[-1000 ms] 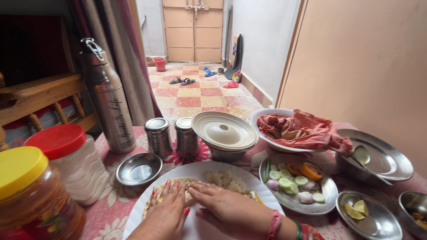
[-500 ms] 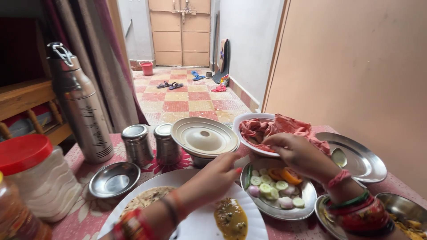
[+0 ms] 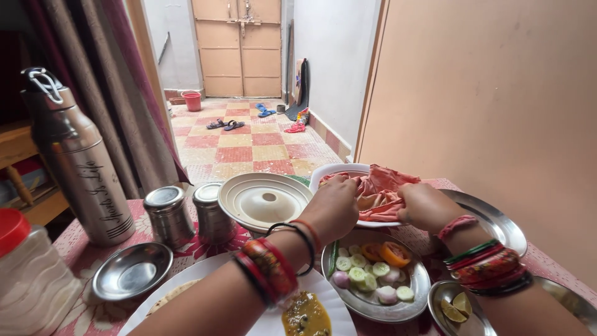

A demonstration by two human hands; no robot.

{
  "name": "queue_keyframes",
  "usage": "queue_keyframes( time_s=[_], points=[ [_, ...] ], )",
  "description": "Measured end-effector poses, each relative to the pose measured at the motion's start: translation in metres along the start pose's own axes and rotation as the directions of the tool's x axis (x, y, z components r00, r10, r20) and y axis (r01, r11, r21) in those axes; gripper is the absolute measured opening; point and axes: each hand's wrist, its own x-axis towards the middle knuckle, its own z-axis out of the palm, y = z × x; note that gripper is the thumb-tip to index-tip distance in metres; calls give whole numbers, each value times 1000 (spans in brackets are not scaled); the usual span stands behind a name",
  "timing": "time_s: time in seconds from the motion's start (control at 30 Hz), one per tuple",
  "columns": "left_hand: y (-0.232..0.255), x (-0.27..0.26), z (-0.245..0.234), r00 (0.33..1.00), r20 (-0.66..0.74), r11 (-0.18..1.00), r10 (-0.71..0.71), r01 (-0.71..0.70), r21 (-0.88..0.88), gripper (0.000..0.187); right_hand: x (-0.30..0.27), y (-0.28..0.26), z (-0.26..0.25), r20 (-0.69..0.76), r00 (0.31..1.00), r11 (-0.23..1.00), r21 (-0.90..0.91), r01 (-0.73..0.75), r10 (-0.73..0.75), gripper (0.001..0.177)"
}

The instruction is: The recorder prepares a plate with rice, dal, roti, and salad.

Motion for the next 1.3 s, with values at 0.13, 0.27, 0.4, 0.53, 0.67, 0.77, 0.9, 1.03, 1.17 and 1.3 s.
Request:
queue_keyframes(
  time_s=[0.13,0.27,0.4,0.53,0.67,0.77,0.9,1.03,1.17,1.3],
  points=[
    [6,23,13,972,181,983,-149,125,138,42,16,7,9,58,998,991,-134,-18,26,26],
    [20,40,10,823,309,872,-476,397,286,62,22,-1,4,-25,999,997,-70,-42,41,15],
    [-20,68,52,788,253,824,-561,504,258,71,20,-16,-4,-254,954,979,80,186,-160,16],
    [-34,80,54,789,243,818,-565,495,293,88,35,-11,5,-264,924,892,288,349,-276,22],
    [-30,78,41,786,285,836,-549,506,213,104,43,-11,9,-158,956,897,336,286,-245,40],
    [-49,86,60,815,200,839,-544,526,138,92,84,32,40,-301,912,945,85,315,-277,66],
    [-38,79,53,875,85,878,-476,467,104,63,92,32,38,-247,955,986,-53,159,-167,71],
    [-18,76,41,886,165,896,-433,403,185,46,82,20,27,-13,998,976,210,-53,57,38],
    [-4,69,37,864,296,910,-407,357,212,52,66,1,10,-149,989,906,421,50,15,21],
    [-3,65,42,746,558,929,-363,242,280,64,58,-8,0,-126,982,819,542,189,-143,20]
  ],
)
